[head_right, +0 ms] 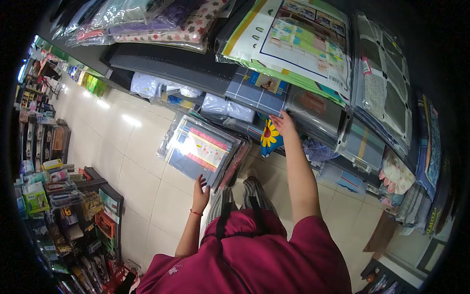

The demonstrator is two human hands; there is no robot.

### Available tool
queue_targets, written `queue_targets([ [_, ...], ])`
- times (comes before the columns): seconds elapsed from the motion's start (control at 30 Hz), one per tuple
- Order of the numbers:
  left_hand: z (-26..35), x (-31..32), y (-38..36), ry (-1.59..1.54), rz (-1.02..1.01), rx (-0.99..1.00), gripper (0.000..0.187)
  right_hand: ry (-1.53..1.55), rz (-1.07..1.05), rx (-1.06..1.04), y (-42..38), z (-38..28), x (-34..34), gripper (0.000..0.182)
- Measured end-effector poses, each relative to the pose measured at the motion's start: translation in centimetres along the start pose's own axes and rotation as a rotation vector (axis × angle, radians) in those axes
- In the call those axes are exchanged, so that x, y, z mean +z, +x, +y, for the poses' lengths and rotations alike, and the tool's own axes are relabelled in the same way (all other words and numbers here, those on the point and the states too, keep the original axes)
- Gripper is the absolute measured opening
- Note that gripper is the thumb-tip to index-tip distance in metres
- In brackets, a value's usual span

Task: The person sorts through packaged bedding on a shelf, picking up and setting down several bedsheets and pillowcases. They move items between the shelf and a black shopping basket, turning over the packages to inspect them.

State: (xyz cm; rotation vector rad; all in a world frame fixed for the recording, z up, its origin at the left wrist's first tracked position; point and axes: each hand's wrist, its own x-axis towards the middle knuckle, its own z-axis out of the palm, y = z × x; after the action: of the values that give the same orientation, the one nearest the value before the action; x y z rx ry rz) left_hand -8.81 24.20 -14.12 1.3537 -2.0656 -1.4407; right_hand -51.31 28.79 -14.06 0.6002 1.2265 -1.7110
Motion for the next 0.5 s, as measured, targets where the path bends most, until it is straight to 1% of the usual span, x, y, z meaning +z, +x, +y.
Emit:
queue_targets([
  [0.1, 0.4, -0.3, -0.4, -0.026, 0.017, -0.02, 0.049, -0.003, -0.012, -0.085, 1.5, 1.3, 0.1, 0.035],
  [0.13, 0.5, -0.4, -0.3, -0.029, -0.002, -0.02, 0.049, 0.033, 0.01, -0.063, 1.4, 1.6, 0.6, 0.029],
  [0.23, 1.6, -1.0, 0.1, -0.055, -0.054, -0.023, 0.046, 0.108, 0.049, -0.054, 0.8, 2.8, 2.6, 0.024],
  [0.27, 2.1, -1.1, 0.3, -0.074, -0.066, -0.029, 0.046, 0.145, -0.052, -0.053, 0.4, 2.9, 3.0, 0.018],
  [0.37, 3.3, -1.9, 1.3, -0.129, -0.12, -0.019, 0.045, 0.187, -0.25, -0.106, -3.3, 3.0, 5.4, 0.017],
  [0.4, 3.6, -2.3, 1.6, -0.145, -0.142, -0.011, 0.045, 0.149, -0.271, -0.056, -3.8, 2.9, 5.6, 0.017],
  [0.5, 4.4, -4.1, 2.9, -0.12, -0.232, 0.024, 0.043, 0.051, -0.4, -0.032, -5.9, 3.3, 5.9, 0.015],
])
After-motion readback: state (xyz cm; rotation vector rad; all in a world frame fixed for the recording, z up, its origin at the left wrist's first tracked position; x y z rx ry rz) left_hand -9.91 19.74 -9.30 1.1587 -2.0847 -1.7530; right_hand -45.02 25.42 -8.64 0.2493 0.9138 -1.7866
